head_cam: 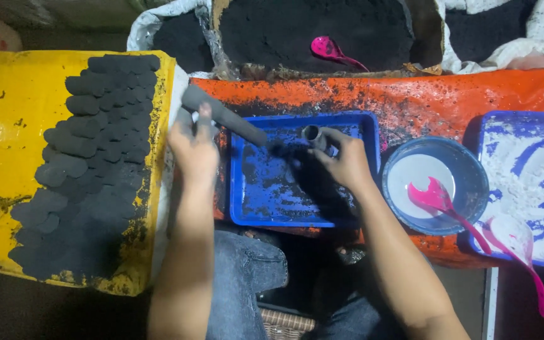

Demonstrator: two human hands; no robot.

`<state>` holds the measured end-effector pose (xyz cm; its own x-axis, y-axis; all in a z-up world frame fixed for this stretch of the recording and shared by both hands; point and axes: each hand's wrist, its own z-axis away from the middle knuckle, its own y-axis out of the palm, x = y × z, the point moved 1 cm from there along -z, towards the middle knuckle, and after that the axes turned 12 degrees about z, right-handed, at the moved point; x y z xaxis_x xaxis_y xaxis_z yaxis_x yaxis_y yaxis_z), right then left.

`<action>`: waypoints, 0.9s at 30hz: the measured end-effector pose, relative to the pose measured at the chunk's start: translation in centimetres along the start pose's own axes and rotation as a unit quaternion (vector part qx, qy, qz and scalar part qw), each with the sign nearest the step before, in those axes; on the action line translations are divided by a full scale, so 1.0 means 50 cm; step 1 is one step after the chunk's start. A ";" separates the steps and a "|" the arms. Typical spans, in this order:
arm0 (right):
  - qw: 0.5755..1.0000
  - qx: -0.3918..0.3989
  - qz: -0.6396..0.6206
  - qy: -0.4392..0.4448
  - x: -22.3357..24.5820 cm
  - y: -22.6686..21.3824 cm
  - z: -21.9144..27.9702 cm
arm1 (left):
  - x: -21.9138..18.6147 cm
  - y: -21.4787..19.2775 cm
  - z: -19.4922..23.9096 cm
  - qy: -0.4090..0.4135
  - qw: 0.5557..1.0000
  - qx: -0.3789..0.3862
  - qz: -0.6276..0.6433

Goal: The person packs a dark granular material into a cylindrical metal mold placed on a blue tray, then uses a wooden pestle to compress the contents. They remove the formed cylindrical briquette and place it on a yellow tray, repeating the process.

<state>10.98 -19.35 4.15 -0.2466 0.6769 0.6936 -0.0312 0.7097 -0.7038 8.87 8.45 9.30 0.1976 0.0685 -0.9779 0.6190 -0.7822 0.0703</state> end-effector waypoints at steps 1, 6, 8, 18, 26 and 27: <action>1.000 0.000 0.000 0.000 -0.011 0.003 -0.006 | 0.009 0.000 0.009 0.000 1.000 0.000 0.000; 0.996 -0.058 -0.071 0.021 -0.058 -0.001 -0.008 | 0.094 -0.002 0.062 -0.044 0.999 -0.003 -0.015; 0.994 -0.060 -0.090 0.021 -0.068 0.000 -0.013 | 0.090 -0.003 0.083 -0.019 0.999 0.016 -0.036; 0.992 -0.095 -0.062 -0.053 -0.006 -0.023 -0.014 | 0.158 0.033 0.089 0.163 0.972 0.139 -0.101; 0.982 -0.113 -0.041 -0.149 -0.017 -0.001 -0.012 | 0.133 0.036 0.084 0.170 0.969 0.156 -0.087; 0.979 -0.124 -0.035 -0.155 -0.022 0.000 -0.016 | 0.135 0.037 0.079 0.177 0.968 0.158 -0.088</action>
<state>12.03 -19.95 3.52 -0.5355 0.5608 0.6314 0.1690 0.8037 -0.5705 8.34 5.02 2.06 0.3916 0.3822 -0.8370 0.4149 -0.8853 -0.2102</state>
